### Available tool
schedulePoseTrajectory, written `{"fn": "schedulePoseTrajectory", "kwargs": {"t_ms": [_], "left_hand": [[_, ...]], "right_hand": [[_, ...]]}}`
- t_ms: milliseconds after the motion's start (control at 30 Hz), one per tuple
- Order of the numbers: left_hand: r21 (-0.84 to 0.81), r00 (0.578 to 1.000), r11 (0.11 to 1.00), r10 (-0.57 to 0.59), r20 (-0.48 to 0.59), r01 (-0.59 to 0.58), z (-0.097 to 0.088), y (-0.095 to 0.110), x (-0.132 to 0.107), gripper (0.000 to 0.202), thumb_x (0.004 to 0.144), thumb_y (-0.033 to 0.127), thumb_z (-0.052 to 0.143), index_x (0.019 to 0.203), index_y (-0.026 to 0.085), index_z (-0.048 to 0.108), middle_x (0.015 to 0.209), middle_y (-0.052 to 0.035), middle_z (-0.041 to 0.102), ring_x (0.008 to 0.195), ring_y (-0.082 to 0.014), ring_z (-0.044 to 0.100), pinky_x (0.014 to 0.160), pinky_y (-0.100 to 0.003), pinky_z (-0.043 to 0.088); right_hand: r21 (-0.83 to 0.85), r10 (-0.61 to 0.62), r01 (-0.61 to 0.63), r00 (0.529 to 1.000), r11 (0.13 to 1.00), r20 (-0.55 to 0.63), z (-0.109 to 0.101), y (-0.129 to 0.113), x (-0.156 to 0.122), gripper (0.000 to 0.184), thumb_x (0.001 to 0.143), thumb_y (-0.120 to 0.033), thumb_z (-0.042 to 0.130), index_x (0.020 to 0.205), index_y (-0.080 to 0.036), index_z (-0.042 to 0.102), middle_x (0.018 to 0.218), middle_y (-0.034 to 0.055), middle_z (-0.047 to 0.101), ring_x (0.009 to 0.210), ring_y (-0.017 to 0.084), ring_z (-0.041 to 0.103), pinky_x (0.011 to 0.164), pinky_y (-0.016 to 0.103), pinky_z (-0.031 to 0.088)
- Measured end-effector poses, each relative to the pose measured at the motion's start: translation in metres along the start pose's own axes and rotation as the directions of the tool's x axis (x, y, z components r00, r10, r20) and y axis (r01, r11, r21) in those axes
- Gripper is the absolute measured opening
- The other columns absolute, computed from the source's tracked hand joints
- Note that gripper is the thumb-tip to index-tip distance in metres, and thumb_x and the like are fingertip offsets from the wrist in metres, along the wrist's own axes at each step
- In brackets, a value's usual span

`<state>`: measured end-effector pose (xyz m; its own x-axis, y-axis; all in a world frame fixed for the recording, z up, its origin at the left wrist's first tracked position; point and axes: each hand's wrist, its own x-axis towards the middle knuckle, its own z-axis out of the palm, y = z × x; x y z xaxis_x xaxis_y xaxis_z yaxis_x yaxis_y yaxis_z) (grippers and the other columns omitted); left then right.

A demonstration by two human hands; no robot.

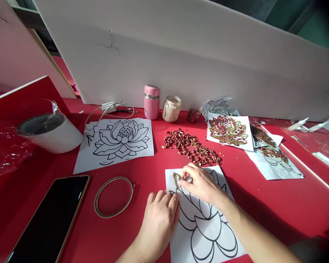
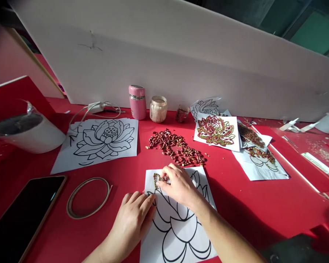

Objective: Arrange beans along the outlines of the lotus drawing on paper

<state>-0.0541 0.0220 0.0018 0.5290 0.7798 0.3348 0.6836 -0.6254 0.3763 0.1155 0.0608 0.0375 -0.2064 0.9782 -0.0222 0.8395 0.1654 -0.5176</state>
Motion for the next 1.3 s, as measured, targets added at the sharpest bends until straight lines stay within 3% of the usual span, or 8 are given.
{"fn": "schedulePoseTrajectory", "kwargs": {"t_ms": [200,500,1300], "left_hand": [[0.019,1.000,1.000,0.008,0.028,-0.008,-0.001,0.001,0.000,0.018,0.084,0.018,0.041,0.094,0.014,0.056,0.069,-0.0033,0.054,0.065,-0.0168,0.043,0.060,-0.031,0.032],[0.016,0.999,1.000,-0.002,0.048,0.002,0.000,0.001,0.000,0.019,0.085,0.019,0.040,0.094,0.015,0.056,0.071,-0.0036,0.054,0.066,-0.0169,0.043,0.061,-0.032,0.032],[-0.002,1.000,1.000,-0.008,0.006,0.008,-0.002,0.001,0.000,0.016,0.084,0.018,0.042,0.091,0.016,0.057,0.068,-0.0023,0.053,0.063,-0.0163,0.043,0.059,-0.030,0.032]], "right_hand": [[-0.046,-0.018,0.018,1.000,0.999,0.014,0.001,-0.003,-0.004,0.009,0.070,-0.024,0.058,0.072,-0.022,0.050,0.076,-0.0023,0.052,0.075,0.013,0.048,0.069,0.027,0.037],[0.032,-0.008,0.006,0.999,0.999,0.053,-0.001,0.003,-0.005,0.007,0.071,-0.025,0.057,0.073,-0.022,0.051,0.078,-0.0020,0.052,0.076,0.012,0.050,0.069,0.026,0.038],[0.030,-0.006,0.006,1.000,1.000,-0.003,0.002,0.002,-0.003,0.005,0.075,-0.022,0.053,0.070,-0.020,0.054,0.074,-0.0012,0.053,0.071,0.011,0.051,0.066,0.025,0.039]]}}
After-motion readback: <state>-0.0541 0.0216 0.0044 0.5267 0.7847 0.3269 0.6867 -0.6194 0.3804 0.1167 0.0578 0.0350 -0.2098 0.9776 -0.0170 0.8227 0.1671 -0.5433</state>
